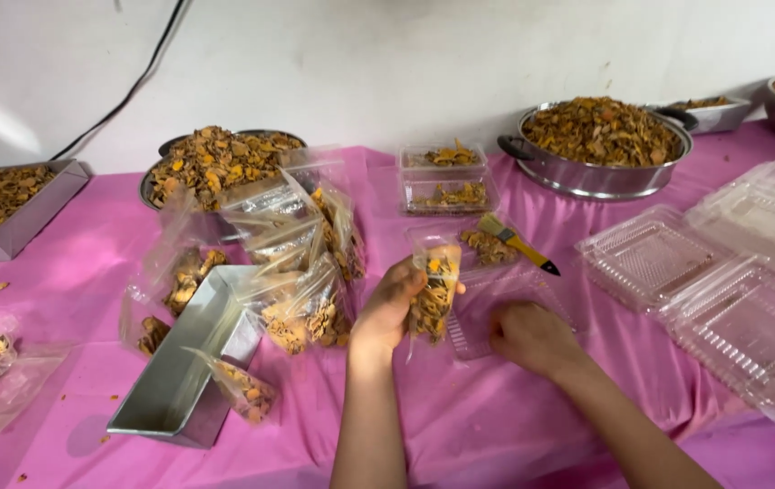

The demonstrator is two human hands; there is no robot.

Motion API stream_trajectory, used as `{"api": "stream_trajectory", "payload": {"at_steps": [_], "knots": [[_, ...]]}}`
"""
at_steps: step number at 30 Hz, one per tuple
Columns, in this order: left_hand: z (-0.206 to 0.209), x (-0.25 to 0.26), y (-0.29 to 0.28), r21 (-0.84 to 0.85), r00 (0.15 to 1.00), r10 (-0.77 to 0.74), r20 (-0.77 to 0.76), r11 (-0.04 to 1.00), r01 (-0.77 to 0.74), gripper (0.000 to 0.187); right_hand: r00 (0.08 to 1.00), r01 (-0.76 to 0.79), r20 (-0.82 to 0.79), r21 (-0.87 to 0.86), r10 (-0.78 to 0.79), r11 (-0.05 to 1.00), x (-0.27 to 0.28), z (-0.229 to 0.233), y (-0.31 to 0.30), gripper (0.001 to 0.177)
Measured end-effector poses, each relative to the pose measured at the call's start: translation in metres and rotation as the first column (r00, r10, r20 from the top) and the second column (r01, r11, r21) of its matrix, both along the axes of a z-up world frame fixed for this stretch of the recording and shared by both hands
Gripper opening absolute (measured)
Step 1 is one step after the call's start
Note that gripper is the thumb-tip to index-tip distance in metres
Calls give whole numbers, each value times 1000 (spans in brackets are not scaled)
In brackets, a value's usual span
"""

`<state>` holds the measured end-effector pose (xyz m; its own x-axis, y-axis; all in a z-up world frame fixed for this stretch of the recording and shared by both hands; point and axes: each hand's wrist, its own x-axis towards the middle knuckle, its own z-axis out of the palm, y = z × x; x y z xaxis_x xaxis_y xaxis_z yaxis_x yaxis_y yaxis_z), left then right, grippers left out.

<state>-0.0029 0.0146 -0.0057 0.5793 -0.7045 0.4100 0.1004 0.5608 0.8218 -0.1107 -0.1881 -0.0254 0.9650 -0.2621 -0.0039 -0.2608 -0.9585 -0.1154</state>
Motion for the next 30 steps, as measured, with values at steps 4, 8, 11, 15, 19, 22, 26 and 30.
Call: {"api": "stream_trajectory", "payload": {"at_steps": [4, 8, 11, 15, 19, 22, 26, 30], "knots": [[6, -7, 2, 80, 999, -46, -25, 996, 48, 98, 994, 49, 79, 250, -71, 967, -10, 0, -18, 33], [3, 9, -9, 85, 999, -32, 40, 996, 28, 93, 931, 59, 295, 458, -215, 887, -29, 52, -16, 33], [-40, 33, -26, 89, 998, -25, 56, 996, 20, 82, 819, -92, 514, 556, -255, 826, -41, 96, 0, 27], [7, -7, -10, 162, 994, -43, 99, 986, 27, 59, 738, -240, 639, 548, -216, 801, -55, 138, 33, 26], [21, -27, -7, 170, 985, -122, 121, 980, 101, 47, 755, -428, 652, 405, 73, 808, -55, 141, 44, 34], [33, -37, 2, 182, 983, -161, 93, 973, 142, 58, 724, -466, 684, 392, 87, 793, -64, 142, 46, 31], [38, -30, -1, 76, 970, -197, 145, 979, 188, 89, 671, -596, 698, 304, 252, 744, -71, 148, 40, 28], [43, -54, 17, 10, 955, -295, 31, 956, 295, 74, 555, -691, 697, 82, 454, 718, -76, 147, 61, 36]]}}
